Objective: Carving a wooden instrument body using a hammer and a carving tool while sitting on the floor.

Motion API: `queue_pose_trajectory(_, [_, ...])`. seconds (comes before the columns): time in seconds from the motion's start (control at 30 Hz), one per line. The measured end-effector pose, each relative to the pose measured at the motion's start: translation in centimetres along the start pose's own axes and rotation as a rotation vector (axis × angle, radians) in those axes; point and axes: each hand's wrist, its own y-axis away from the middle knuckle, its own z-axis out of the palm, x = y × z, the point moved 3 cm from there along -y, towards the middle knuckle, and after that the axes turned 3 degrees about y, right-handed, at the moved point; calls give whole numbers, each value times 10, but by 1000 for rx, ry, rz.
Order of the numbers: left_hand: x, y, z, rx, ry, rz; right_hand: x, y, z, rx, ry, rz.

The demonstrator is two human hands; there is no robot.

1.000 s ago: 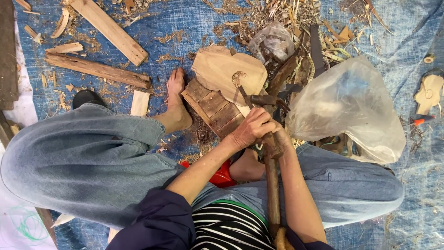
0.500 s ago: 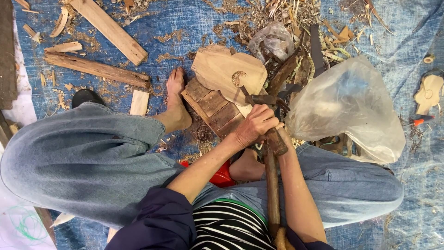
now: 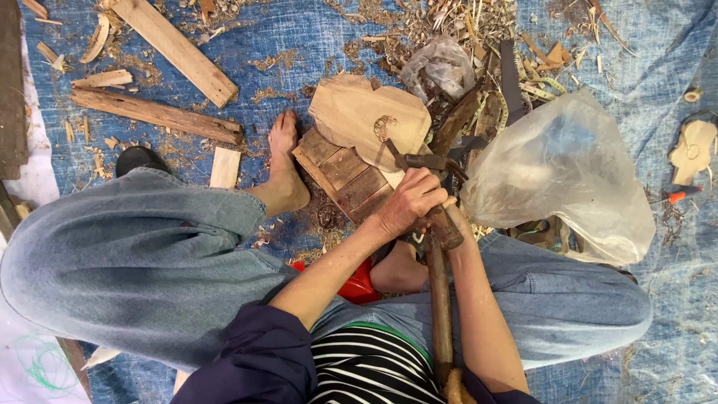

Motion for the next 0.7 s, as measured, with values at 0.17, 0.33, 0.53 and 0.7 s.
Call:
queue_pose_trajectory(0.17, [9, -7, -8, -1, 29, -21, -43, -15, 111, 2, 0, -11])
queue_pose_trajectory(0.33, [7, -5, -5, 4, -8, -40, -62, -21, 143, 3, -4, -24])
queue_pose_trajectory(0.53, [16, -21, -10, 101, -30, -154, -70, -14, 149, 5, -7, -42])
queue_pose_trajectory(0.7, [9, -36, -18, 233, -35, -227, -82, -6, 153, 3, -14, -72])
